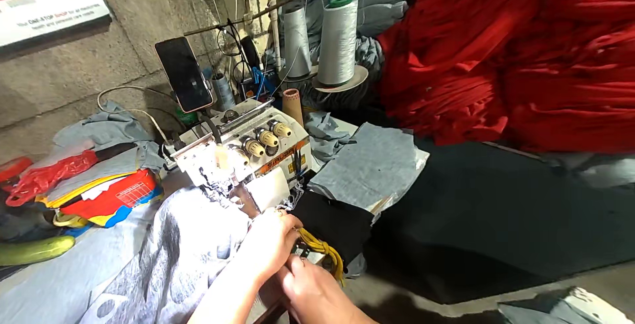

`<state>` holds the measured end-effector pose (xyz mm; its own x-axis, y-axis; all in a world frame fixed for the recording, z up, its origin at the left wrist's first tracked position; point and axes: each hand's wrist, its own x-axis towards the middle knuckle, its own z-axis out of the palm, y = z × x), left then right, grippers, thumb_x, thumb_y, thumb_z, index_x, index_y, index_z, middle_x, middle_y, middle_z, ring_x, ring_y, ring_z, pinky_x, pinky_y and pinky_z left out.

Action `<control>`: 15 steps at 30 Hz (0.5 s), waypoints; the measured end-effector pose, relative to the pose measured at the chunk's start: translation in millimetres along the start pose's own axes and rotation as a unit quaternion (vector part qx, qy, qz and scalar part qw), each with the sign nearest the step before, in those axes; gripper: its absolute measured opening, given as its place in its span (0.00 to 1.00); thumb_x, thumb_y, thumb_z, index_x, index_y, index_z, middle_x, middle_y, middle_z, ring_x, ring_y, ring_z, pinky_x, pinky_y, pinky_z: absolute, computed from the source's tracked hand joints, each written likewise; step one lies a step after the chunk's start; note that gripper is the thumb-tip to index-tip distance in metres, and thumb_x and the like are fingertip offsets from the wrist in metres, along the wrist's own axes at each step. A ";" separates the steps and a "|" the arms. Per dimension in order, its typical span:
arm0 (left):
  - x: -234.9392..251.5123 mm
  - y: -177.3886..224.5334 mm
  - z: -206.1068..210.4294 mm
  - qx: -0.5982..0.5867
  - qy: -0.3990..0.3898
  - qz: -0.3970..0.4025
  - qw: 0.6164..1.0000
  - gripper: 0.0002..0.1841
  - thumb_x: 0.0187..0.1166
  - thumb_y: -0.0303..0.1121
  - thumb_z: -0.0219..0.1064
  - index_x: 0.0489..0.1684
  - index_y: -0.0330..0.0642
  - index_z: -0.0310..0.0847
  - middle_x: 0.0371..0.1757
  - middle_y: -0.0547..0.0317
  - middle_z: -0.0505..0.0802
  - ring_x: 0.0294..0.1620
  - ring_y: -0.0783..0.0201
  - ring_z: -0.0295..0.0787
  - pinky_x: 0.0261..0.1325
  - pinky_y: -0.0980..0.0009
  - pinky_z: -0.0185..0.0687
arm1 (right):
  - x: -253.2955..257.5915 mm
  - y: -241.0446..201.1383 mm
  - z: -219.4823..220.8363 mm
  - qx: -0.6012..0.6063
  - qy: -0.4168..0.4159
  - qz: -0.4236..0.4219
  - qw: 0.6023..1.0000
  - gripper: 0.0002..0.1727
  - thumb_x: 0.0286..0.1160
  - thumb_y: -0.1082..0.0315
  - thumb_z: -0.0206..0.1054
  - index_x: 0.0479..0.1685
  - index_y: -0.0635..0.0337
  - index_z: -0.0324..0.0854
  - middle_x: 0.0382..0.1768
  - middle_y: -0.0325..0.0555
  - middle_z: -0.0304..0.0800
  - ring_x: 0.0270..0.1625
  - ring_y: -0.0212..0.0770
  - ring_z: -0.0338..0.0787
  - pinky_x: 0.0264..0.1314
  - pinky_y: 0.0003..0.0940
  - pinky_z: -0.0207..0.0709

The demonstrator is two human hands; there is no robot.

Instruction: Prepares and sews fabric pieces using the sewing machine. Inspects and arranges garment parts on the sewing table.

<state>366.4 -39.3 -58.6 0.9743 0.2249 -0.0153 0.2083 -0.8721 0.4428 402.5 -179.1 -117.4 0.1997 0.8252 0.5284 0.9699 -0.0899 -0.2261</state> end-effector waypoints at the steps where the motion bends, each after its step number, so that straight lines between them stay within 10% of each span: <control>1: -3.3 2.1 -1.7 -0.016 0.007 -0.004 1.000 0.15 0.87 0.33 0.59 0.59 0.39 0.90 0.55 0.47 0.94 0.63 0.53 0.88 0.72 0.58 0.76 | -0.4 3.3 2.1 0.013 -0.005 0.021 1.000 0.12 0.55 0.71 0.78 0.40 0.66 0.91 0.34 0.61 0.90 0.30 0.55 0.94 0.27 0.45 0.88; 7: -46.4 23.4 8.1 0.087 0.045 -0.071 0.993 0.16 0.88 0.31 0.53 0.60 0.41 0.87 0.51 0.43 0.92 0.54 0.46 0.92 0.56 0.52 0.87 | 3.6 9.4 -7.1 0.025 -0.073 0.072 0.994 0.10 0.65 0.75 0.73 0.44 0.65 0.92 0.46 0.63 0.89 0.37 0.59 0.94 0.33 0.49 0.89; 12: -94.1 31.6 9.8 0.086 0.014 -0.135 0.987 0.17 0.82 0.32 0.64 0.65 0.36 0.86 0.52 0.36 0.93 0.52 0.36 0.92 0.51 0.43 0.87 | -19.2 35.3 -26.9 0.079 0.071 0.044 0.993 0.08 0.74 0.70 0.66 0.38 0.63 0.92 0.37 0.54 0.93 0.38 0.52 0.95 0.36 0.45 0.90; 15: -116.4 32.4 7.6 0.157 0.184 -0.088 0.966 0.13 0.76 0.34 0.70 0.52 0.38 0.93 0.36 0.44 0.95 0.34 0.44 0.95 0.33 0.49 0.88 | -8.3 76.6 -20.6 0.010 0.125 0.100 0.987 0.09 0.68 0.68 0.66 0.37 0.60 0.92 0.34 0.50 0.91 0.38 0.52 0.94 0.37 0.46 0.89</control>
<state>260.4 -97.1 -49.3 0.8371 0.4705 0.2789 0.4397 -0.8822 0.1684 478.0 -204.3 -122.3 0.4166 0.6291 0.6563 0.9055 -0.2232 -0.3608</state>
